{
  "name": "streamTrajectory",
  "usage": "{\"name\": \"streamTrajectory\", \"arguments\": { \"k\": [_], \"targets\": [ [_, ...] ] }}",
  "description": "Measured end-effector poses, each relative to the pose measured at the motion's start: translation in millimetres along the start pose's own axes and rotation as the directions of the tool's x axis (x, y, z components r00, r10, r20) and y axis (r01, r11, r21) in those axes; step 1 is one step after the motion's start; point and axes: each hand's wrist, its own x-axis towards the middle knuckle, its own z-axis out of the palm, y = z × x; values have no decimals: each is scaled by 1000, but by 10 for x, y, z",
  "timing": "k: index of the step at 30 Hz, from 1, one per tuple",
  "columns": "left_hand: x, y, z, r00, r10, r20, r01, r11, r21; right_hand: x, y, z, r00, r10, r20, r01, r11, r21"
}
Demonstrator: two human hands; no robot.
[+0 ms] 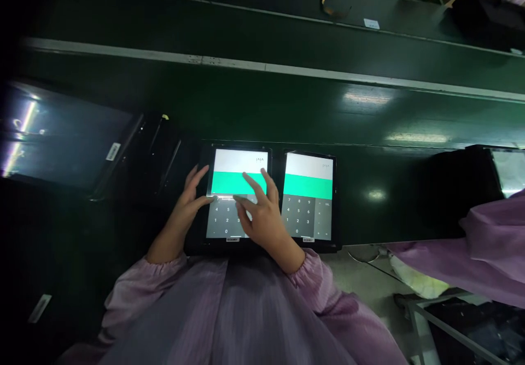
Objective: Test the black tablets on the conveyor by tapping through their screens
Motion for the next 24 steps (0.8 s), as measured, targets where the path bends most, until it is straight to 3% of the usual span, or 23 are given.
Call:
{"name": "streamTrajectory", "arguments": {
  "k": [4, 8, 12, 17, 24],
  "targets": [
    [15, -9, -15, 1000, 25, 16, -25, 1000, 7, 31, -125, 62, 997, -62, 50, 64, 998, -27],
    [41, 31, -46, 998, 26, 60, -29, 998, 55, 0, -6, 41, 996, 1, -90, -2, 1000, -17],
    [43, 3, -35, 998, 25, 56, -26, 999, 24, -37, 167, 3, 967, 138, -213, -155, 986, -64],
    [35, -44, 10, 999, 29, -13, -30, 998, -61, -14, 161, 62, 980, 136, -146, -149, 986, -79],
    [54, 21, -25, 1000, -6, 0, 6, 994, -112, 18, 116, 74, 978, 90, -187, -110, 989, -101]
  ]
}}
